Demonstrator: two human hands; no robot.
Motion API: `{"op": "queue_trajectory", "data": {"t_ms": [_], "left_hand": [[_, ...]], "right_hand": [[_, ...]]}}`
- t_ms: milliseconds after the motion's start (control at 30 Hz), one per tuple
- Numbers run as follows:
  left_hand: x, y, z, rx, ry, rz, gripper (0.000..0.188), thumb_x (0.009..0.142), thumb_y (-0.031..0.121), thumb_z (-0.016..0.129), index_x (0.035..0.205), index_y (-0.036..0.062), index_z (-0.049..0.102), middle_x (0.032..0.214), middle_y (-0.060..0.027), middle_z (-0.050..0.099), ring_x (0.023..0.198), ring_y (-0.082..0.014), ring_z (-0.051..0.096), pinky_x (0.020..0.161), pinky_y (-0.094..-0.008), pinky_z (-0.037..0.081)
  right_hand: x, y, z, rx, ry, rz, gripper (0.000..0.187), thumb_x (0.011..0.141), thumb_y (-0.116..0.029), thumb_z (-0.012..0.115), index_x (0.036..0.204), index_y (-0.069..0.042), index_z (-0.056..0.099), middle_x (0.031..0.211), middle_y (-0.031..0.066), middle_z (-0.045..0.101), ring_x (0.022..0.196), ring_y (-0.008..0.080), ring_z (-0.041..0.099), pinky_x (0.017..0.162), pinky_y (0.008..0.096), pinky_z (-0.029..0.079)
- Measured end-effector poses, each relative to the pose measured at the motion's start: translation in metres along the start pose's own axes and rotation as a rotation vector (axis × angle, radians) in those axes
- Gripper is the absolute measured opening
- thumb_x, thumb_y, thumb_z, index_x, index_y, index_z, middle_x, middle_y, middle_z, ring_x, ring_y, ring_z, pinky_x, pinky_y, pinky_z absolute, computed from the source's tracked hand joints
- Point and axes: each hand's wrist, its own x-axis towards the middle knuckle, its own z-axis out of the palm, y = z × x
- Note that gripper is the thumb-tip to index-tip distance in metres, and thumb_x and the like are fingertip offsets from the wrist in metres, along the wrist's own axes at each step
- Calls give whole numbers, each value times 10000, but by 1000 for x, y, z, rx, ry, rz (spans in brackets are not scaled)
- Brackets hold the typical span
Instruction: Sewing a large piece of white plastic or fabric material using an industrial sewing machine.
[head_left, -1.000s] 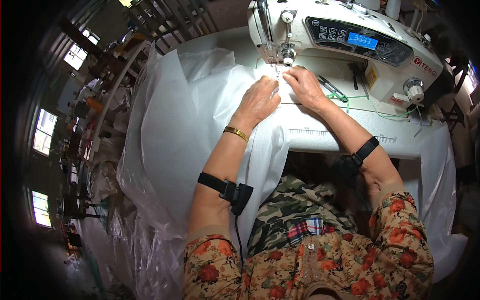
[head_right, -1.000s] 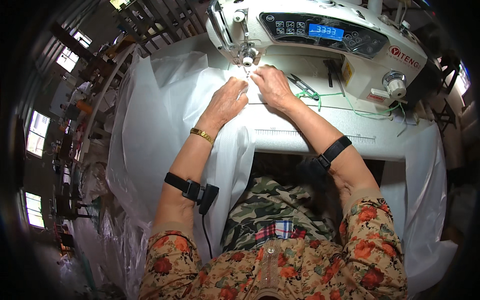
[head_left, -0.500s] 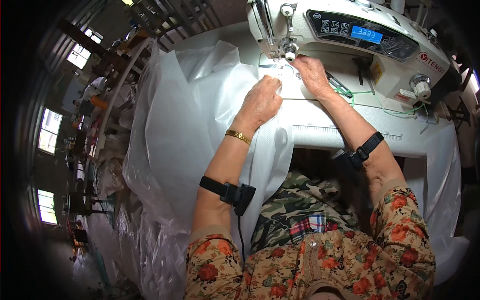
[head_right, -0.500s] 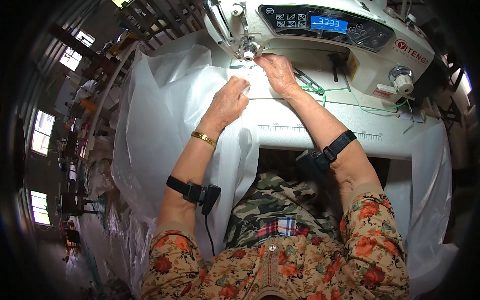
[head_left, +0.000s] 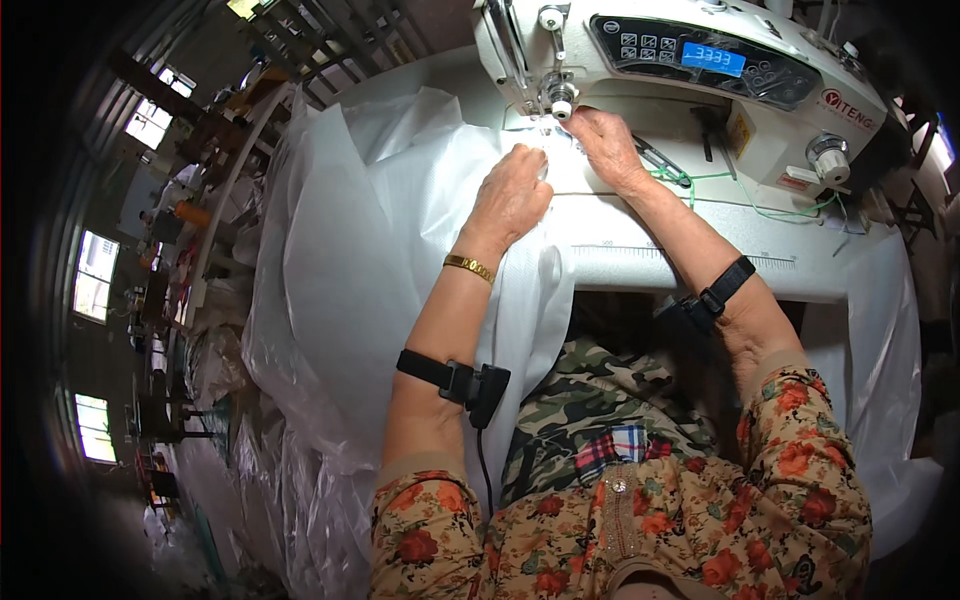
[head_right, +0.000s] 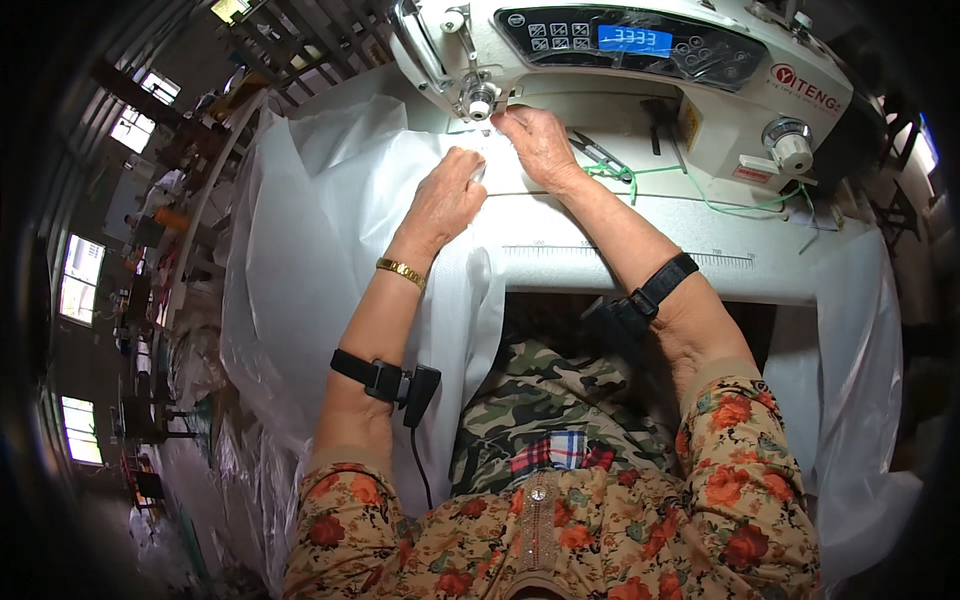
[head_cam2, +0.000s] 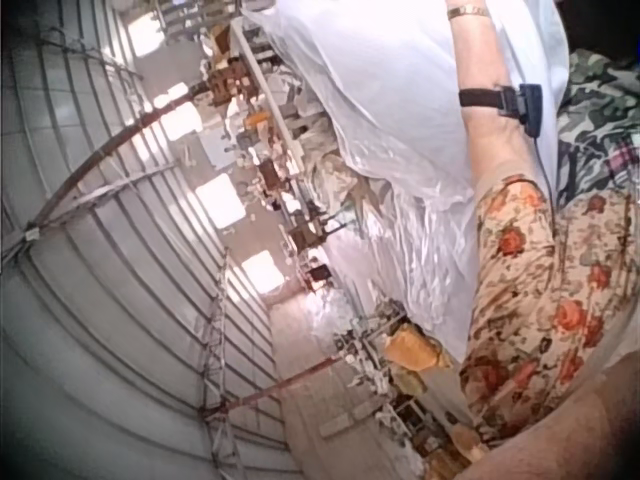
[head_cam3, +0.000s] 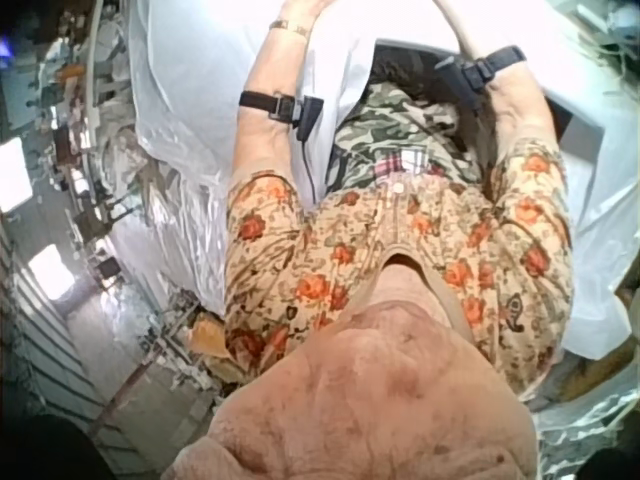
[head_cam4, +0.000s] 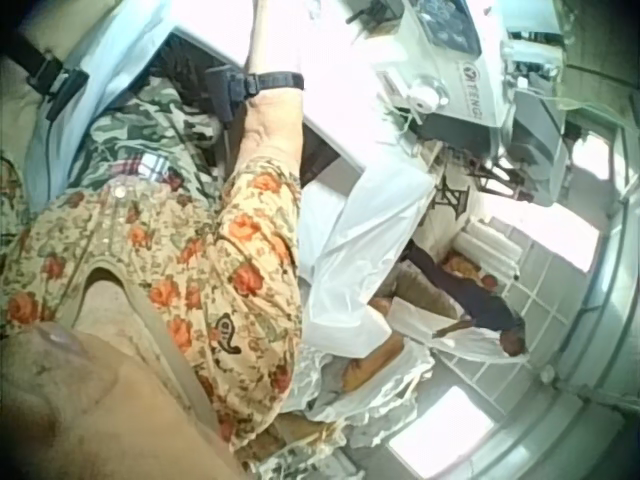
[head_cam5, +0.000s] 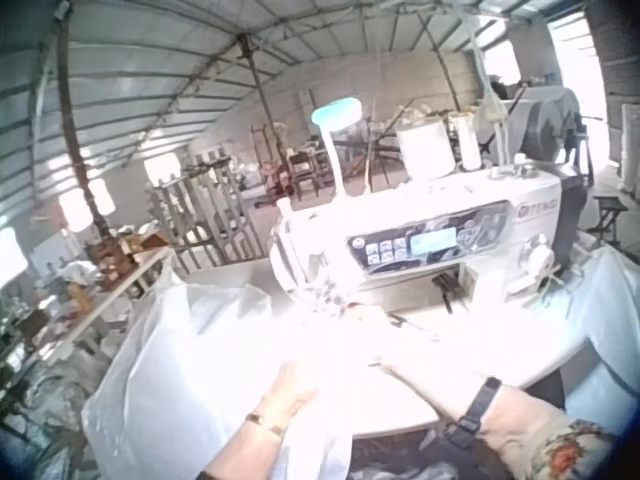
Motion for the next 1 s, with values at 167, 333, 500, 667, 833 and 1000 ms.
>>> {"op": "queue_trajectory", "data": {"t_ms": [167, 333, 500, 667, 833, 1000], "left_hand": [[2, 1, 1, -28, 4, -3, 255, 798, 78, 490, 1023, 1, 581, 1035, -175, 570, 981, -366, 581, 881, -452, 482], [6, 2, 4, -107, 16, 20, 240, 795, 72, 503, 1006, -7, 585, 1015, -187, 581, 986, -372, 571, 882, -459, 475], [-4, -16, 6, -411, -2, -39, 264, 919, 154, 467, 1079, -20, 584, 1067, -216, 595, 1004, -394, 568, 887, -449, 472], [8, 5, 0, -184, 20, -49, 264, 961, 150, 445, 1109, -29, 572, 1107, -241, 611, 1033, -410, 585, 916, -450, 475], [-2, -3, -1, -142, 68, -20, 300, 968, 172, 465, 1160, -38, 562, 1144, -257, 617, 1061, -415, 589, 930, -447, 476], [-26, 1, -13, -333, 87, -196, 402, 985, 263, 507, 1242, -44, 537, 1213, -265, 607, 1103, -432, 575, 949, -445, 470]], "right_hand": [[-4, -1, 1, 1, 93, -87, 429, 927, -359, 583, 829, 54, 636, 660, 101, 554, 650, 164, 488, 645, 346, 439], [-33, -43, -6, -106, 174, -128, 416, 957, -331, 561, 851, 51, 688, 758, 212, 669, 707, 336, 653, 703, 379, 495], [-133, -161, -4, 903, -214, -281, 475, 1037, -370, 462, 938, 50, 659, 917, 171, 700, 761, 230, 663, 770, 367, 525], [-218, -256, -26, 1555, -617, -249, 763, 948, -612, 471, 1339, 43, 470, 1288, 297, 551, 1112, 360, 573, 939, 456, 460], [-262, -281, -17, 1758, -775, -497, 1028, 852, -759, 452, 1457, 60, 311, 1374, 319, 491, 1296, 446, 401, 1074, 534, 261], [-271, -268, -22, 1812, -875, -471, 1112, 813, -781, 509, 1493, 68, 279, 1383, 311, 491, 1326, 447, 397, 1111, 547, 237]]}}
